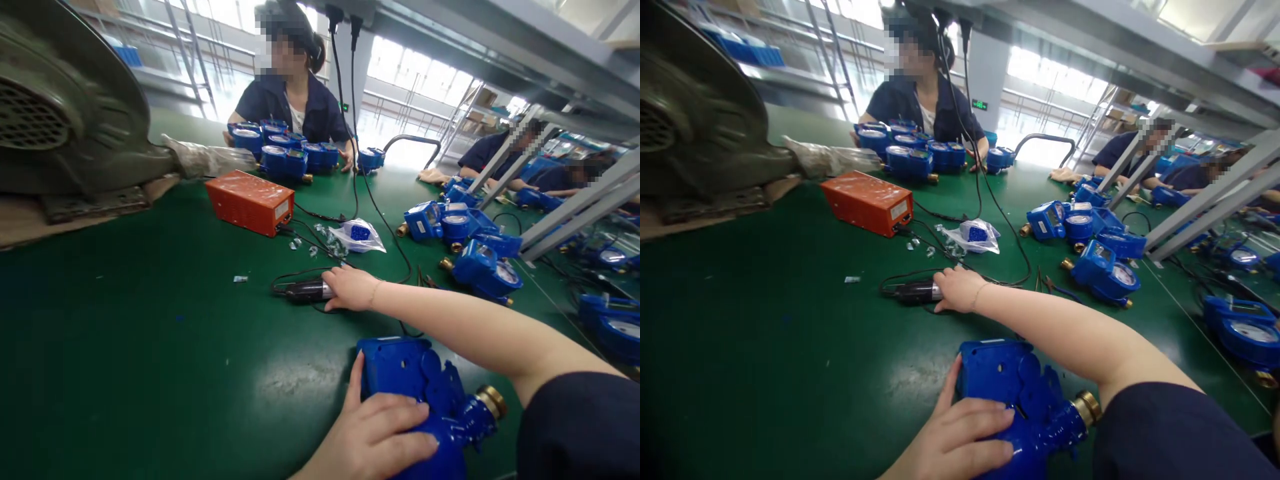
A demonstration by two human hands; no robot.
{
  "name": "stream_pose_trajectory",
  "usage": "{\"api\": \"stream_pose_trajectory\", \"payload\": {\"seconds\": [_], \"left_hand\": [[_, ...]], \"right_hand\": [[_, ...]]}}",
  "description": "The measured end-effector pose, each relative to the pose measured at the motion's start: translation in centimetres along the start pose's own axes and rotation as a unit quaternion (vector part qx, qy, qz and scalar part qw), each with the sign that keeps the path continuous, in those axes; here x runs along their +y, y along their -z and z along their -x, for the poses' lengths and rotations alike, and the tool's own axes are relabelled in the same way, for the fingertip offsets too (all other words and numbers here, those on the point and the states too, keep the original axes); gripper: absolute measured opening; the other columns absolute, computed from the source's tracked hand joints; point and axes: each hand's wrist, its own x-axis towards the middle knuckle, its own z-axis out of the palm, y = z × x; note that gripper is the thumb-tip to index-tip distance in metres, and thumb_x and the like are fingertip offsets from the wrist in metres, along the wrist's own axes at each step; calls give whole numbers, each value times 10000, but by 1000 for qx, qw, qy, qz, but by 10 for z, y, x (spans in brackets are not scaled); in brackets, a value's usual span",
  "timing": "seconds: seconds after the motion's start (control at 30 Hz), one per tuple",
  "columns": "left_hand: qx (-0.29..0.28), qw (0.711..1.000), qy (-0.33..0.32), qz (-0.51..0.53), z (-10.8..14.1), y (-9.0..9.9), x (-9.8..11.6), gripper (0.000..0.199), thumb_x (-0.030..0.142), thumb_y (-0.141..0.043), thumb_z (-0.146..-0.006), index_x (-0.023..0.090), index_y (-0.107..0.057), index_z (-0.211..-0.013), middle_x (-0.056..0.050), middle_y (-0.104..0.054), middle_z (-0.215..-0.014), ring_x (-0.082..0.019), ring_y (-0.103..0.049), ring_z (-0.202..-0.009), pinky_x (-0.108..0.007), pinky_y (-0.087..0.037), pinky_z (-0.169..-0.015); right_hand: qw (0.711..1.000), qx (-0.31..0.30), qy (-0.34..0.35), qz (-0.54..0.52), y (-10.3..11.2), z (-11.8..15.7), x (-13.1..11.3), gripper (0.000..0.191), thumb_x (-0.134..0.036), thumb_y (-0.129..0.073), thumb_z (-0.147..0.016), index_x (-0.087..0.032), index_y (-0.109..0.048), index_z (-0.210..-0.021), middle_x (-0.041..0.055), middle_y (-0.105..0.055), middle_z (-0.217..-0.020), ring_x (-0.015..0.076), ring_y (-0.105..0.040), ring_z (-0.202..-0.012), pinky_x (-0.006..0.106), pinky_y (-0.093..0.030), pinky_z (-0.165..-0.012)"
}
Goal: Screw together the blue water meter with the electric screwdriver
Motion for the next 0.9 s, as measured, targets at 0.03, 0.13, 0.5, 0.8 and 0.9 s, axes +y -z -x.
{"api": "stream_pose_trajectory", "payload": {"seconds": [0.03, 0.13, 0.5, 0.8, 0.9], "left_hand": [[9, 1000, 2, 14, 1, -1, -1, 359, 272, -511, -935, 321, -484, -1289, -26, -574, -1290, -208, -535, -1169, -476, 214, -1089], [48, 998, 9, 44, 2, -8, -3, 423, 278, -513, -939, 405, -442, -1337, -15, -577, -1282, -232, -561, -1140, -508, 171, -1102], [336, 898, 244, 145, 4, -15, -1, 370, 414, -621, -846, 305, -547, -1191, -88, -485, -1290, -323, -448, -1221, -506, -304, -1084], [290, 738, 481, 373, -35, -19, -11, 910, 443, -770, -698, 202, -230, -1389, -161, -431, -1359, -321, -469, -1216, -451, -350, -1053], [302, 727, 465, 404, -37, -22, -10, 860, 428, -757, -711, 184, -265, -1372, -158, -473, -1336, -322, -485, -1206, -443, -360, -1050]], "right_hand": [[1000, -6, 1, 1, 0, -2, 1, 488, -338, -755, -707, -104, -558, -1087, 159, -630, -942, 316, -616, -914, 478, -503, -831], [1000, 11, 8, -10, 14, -2, 3, 566, -299, -719, -720, -114, -487, -1202, 145, -621, -996, 291, -616, -929, 439, -506, -852], [737, 534, 39, -414, 136, 91, -28, 530, -203, -680, -657, -303, -474, -1135, -48, -547, -804, 154, -608, -753, 402, -547, -781], [556, 640, -35, -530, 117, 206, -59, 410, -340, -685, -690, -284, -538, -1070, -47, -512, -659, 109, -502, -559, 323, -518, -611], [561, 636, -38, -528, 100, 206, -79, 516, -401, -661, -701, -306, -480, -1175, -45, -524, -679, 104, -479, -541, 327, -502, -589]]}}
